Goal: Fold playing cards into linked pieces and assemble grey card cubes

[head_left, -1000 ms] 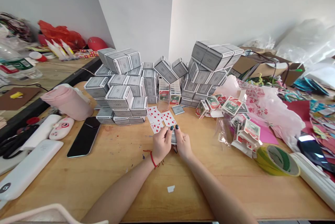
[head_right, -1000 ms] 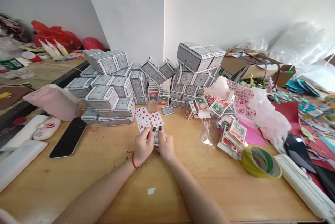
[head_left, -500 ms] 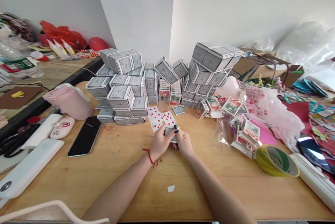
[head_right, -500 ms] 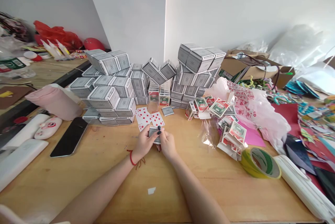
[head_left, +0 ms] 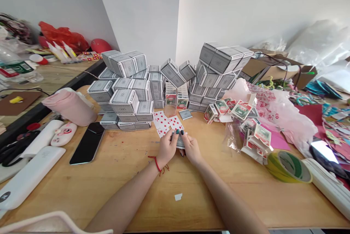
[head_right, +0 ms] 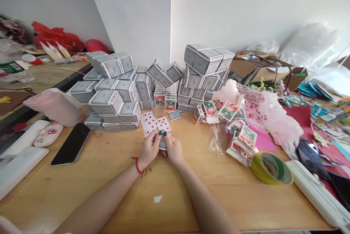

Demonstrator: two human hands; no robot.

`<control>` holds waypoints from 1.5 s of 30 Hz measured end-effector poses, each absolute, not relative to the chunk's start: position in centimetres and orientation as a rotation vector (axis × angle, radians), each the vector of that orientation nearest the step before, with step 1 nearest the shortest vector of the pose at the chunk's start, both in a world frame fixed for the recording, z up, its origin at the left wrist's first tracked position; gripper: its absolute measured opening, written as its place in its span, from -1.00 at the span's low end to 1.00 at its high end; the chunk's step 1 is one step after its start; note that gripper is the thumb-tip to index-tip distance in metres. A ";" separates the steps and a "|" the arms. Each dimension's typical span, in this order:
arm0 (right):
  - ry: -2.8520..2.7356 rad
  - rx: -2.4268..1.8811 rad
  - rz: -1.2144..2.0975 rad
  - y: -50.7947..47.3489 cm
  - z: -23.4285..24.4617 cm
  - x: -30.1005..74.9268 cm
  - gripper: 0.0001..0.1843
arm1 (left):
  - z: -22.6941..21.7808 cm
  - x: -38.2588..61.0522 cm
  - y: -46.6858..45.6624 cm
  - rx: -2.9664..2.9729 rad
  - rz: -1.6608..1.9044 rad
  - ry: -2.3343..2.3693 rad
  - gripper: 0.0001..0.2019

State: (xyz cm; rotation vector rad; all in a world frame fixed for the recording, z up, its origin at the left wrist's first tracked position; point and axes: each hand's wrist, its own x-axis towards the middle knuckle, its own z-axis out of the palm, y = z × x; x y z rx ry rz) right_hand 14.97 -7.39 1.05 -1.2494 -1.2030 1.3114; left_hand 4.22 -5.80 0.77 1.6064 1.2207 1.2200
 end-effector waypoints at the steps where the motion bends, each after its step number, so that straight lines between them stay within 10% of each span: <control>1: -1.201 -1.247 1.316 -7.4 1.1 15.0 -0.34 | 0.7 4.2 -5.8 1.606 1.228 1.218 -0.72; 45: -0.990 -1.241 1.198 -7.8 0.4 14.2 -0.49 | 0.7 4.7 -6.2 1.617 1.203 1.288 -0.67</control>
